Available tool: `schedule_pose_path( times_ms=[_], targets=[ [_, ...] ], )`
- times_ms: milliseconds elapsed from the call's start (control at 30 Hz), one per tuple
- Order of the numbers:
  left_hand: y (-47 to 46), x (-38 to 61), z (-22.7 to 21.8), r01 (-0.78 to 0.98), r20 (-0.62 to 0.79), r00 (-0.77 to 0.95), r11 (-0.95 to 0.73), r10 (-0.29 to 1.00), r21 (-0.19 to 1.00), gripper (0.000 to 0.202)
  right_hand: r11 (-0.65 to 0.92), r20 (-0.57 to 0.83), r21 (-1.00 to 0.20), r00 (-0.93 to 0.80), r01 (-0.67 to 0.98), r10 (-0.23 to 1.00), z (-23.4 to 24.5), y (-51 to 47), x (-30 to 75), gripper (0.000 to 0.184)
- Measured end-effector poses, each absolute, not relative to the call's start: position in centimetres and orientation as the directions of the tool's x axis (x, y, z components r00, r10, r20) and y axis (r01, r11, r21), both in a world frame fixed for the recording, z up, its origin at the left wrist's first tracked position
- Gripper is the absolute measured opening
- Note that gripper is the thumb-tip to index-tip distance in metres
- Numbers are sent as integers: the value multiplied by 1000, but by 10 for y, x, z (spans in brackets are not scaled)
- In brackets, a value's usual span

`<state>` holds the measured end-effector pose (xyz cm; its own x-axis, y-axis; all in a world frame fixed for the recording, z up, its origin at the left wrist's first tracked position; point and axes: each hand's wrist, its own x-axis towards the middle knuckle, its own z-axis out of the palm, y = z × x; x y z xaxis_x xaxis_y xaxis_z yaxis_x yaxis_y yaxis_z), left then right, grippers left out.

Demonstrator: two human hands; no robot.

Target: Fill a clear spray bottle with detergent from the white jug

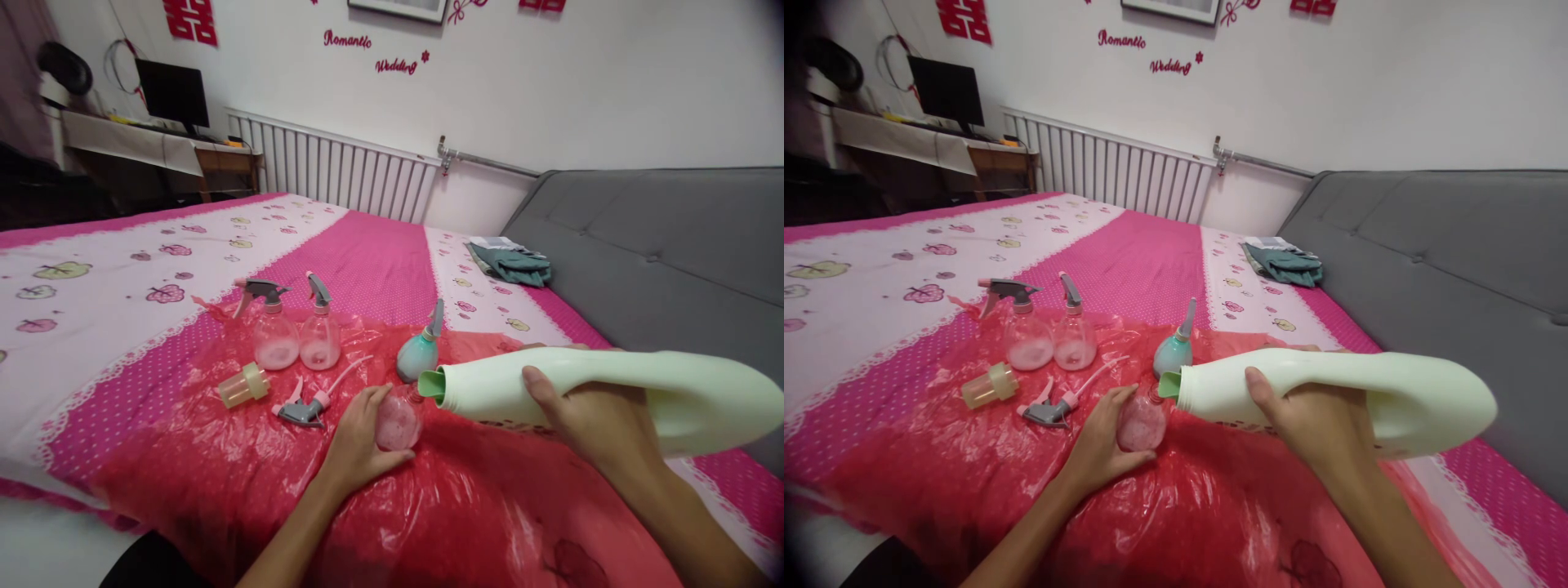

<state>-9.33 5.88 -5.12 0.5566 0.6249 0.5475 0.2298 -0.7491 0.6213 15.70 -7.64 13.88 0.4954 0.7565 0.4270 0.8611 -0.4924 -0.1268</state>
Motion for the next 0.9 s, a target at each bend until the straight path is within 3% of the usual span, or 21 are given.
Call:
schedule_pose_path(
  times_ms=[200, 667, 900],
  targets=[
    [59, -93, -51, 232, 546, 562, -752, 621, 617, 100, -457, 481, -106, 448, 883, 754, 135, -78, 161, 75],
    [58, -93, -48, 227, 553, 554, -752, 622, 618, 100, -497, 411, -116, 497, 860, 764, 140, -76, 158, 78],
    [58, -93, -50, 214, 561, 546, -751, 622, 625, 99, -486, 459, -103, 474, 868, 751, 135, -76, 160, 71]
  ],
)
